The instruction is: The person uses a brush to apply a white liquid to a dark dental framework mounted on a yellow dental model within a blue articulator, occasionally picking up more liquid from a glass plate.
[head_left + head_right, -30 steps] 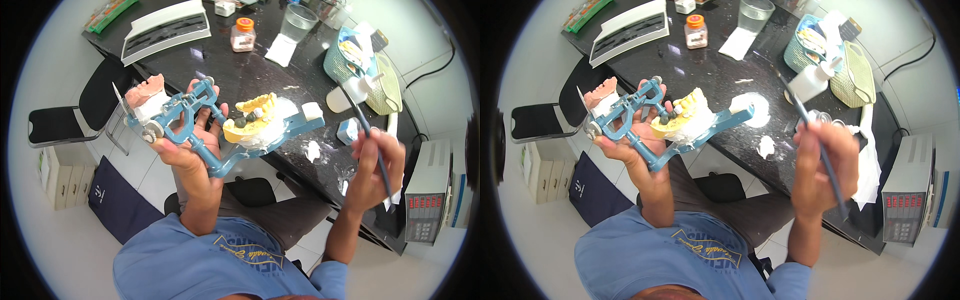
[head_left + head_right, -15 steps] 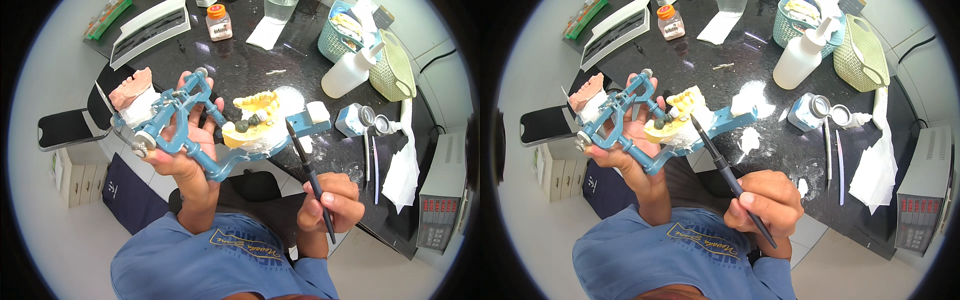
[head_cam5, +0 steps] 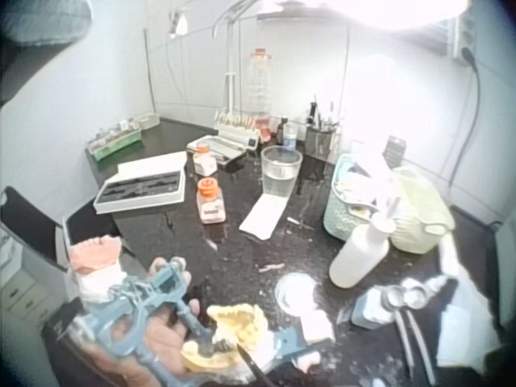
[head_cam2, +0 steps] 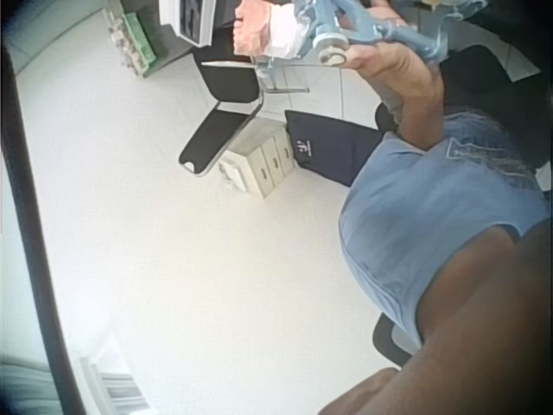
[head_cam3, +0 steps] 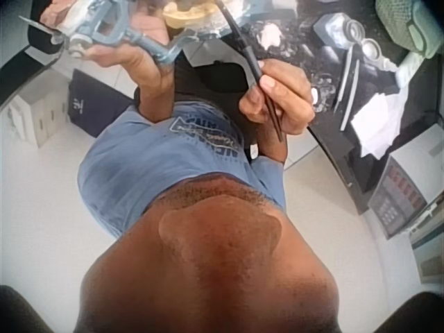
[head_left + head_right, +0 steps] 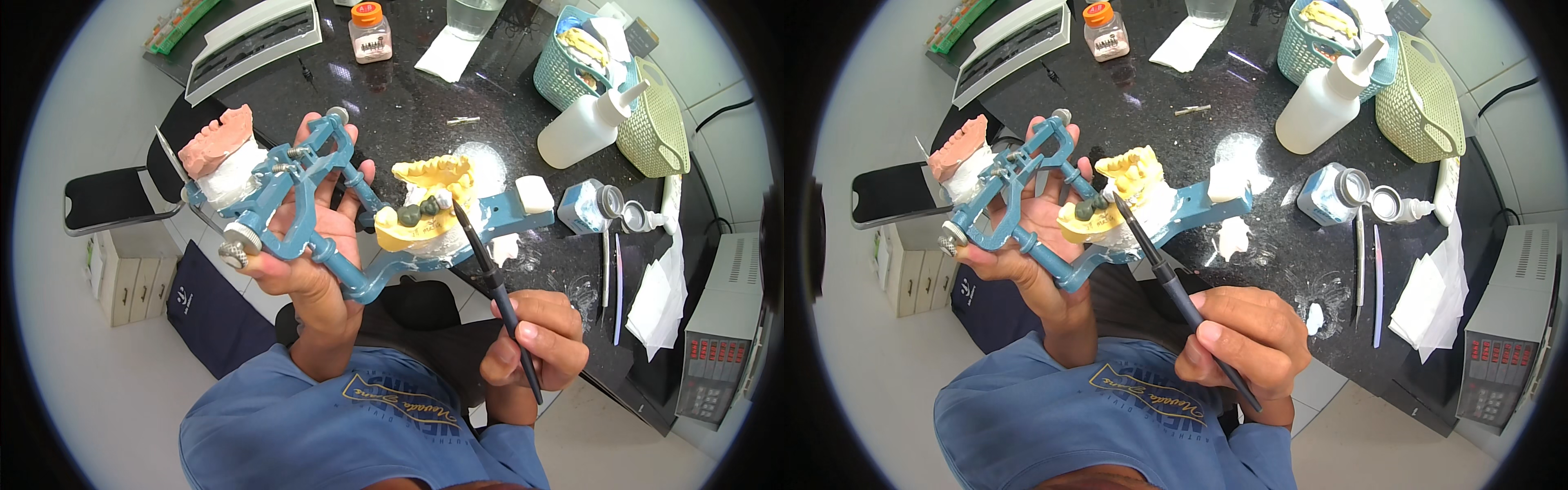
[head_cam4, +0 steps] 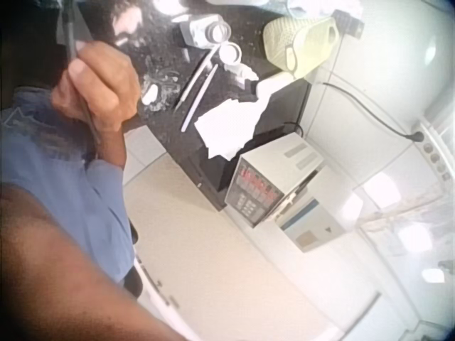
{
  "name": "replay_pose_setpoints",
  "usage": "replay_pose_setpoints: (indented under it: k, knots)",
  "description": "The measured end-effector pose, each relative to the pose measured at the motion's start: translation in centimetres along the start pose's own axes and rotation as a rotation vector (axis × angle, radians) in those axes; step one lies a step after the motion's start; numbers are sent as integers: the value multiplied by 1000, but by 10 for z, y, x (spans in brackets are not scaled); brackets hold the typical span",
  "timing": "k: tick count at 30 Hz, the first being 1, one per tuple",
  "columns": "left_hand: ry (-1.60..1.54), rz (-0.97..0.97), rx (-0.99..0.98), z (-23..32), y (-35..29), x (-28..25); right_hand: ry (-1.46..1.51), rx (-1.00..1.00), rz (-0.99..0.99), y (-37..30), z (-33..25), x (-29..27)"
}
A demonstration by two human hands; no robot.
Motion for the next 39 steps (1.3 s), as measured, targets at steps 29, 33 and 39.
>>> replay_pose_setpoints:
  k: [29, 33, 39]
  knots:
    - [17, -10, 5, 0, 0, -1, -21, -27, 34, -1, -2, 2]
    - [23, -20, 6, -1, 1, -3, -36, -26, 30, 2, -3, 3]
    - [21, 6, -4, 0, -1, 1, -35, -22, 18, 1, -2, 3]
Point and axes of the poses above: each hand's wrist, its own y-axis towards the middle knuckle, its own x-axis out of the palm, z = x × y, the point moved 4 cm from there along y, towards the middle knuckle, and after that the axes turned 2 degrees about -z, right-handed, at the moved point
